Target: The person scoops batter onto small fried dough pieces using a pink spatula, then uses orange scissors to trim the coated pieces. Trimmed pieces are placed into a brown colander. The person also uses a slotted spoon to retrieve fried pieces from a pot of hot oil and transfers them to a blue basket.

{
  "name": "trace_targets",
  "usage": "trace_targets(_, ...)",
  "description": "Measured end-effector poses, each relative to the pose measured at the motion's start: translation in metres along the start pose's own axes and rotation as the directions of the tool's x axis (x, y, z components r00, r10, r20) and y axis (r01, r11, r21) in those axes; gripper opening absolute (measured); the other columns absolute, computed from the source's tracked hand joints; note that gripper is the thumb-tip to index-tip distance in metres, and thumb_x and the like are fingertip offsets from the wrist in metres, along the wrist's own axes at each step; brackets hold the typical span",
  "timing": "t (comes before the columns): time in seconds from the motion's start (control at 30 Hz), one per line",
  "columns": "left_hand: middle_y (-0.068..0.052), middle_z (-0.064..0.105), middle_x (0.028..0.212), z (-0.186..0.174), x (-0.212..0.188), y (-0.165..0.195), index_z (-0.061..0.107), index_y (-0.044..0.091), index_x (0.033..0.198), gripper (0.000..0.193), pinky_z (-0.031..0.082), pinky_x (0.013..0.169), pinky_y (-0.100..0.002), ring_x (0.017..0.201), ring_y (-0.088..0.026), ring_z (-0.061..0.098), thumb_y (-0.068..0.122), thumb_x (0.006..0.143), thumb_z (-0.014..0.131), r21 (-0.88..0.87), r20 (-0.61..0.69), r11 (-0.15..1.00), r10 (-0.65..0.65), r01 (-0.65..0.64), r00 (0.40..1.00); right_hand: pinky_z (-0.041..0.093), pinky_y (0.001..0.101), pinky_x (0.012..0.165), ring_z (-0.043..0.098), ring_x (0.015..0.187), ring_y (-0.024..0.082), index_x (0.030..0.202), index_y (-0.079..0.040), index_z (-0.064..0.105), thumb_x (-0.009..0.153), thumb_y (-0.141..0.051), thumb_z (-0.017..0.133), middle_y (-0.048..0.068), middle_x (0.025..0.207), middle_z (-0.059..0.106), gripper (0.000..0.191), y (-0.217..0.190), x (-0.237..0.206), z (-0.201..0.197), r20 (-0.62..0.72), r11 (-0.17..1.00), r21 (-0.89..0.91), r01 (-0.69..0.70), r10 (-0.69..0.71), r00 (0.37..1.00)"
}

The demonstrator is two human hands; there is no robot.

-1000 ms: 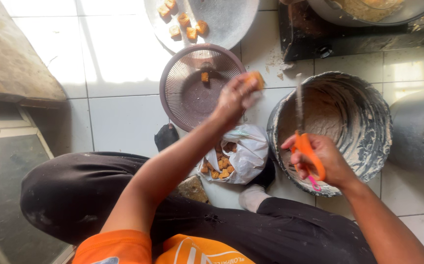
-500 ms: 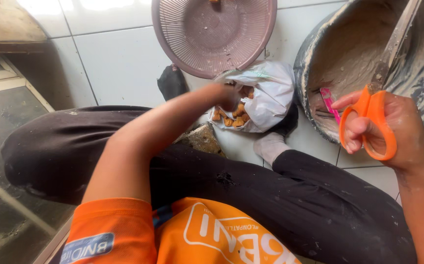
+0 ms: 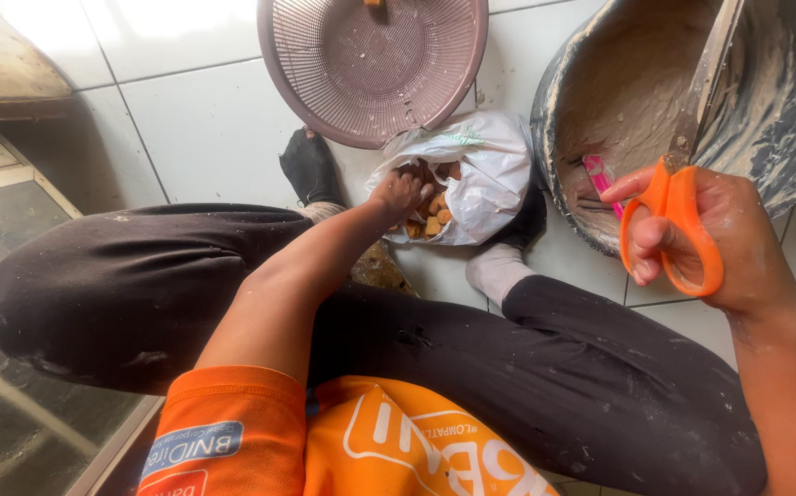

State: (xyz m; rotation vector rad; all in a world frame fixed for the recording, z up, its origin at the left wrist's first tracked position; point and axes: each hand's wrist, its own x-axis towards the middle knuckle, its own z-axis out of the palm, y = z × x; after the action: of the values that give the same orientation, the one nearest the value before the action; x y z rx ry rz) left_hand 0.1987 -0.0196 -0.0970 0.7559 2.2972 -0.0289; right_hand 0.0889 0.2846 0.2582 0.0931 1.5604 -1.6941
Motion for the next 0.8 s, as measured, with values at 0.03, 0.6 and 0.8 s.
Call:
trace_targets(0.03, -0.010, 0.061, 0.122, 0.002, -0.003, -0.001, 0.052, 0.016, 0.145, 0.048, 0.047, 0.087, -0.041, 0.109, -0.026, 0.058, 0.030, 0.099, 0.053, 0.018, -0.032, 1.000, 0.019, -0.019, 0.999, 0.052, 0.0332, 0.054, 0.060, 0.056, 0.020, 0.121, 0.012, 0.062, 0.094, -0.014, 0.070, 0.007, 0.073, 0.060, 0.038, -0.001, -0.001, 0.000, -0.004, 1.000, -0.020, 0.004, -0.004, 1.000)
trace_targets(0.6, 0.001, 0.060, 0.128, -0.290, -0.071, -0.017, 0.059, 0.010, 0.133, 0.037, 0.054, 0.102, -0.027, 0.120, -0.009, 0.059, 0.018, 0.100, 0.072, -0.643, -0.585, -0.540, -0.112, -0.544, 0.803, 0.053, 0.0296, 0.071, 0.062, 0.076, 0.016, 0.137, 0.009, 0.054, 0.074, -0.070, 0.078, 0.005, 0.088, 0.059, 0.105, -0.022, 0.002, 0.017, 0.413, 0.994, -0.097, -0.057, 0.092, 0.906)
trace_targets(0.8, -0.005, 0.063, 0.127, -0.327, -0.102, -0.009, 0.056, 0.010, 0.139, 0.048, 0.051, 0.101, -0.030, 0.115, -0.013, 0.059, 0.019, 0.098, 0.079, -0.456, -0.607, -0.650, -0.272, -0.608, 0.747, 0.054, 0.0348, 0.072, 0.062, 0.081, 0.020, 0.140, 0.007, 0.054, 0.066, -0.082, 0.074, 0.006, 0.088, 0.056, 0.117, -0.036, -0.007, 0.025, 0.477, 0.983, -0.161, -0.083, 0.151, 0.866)
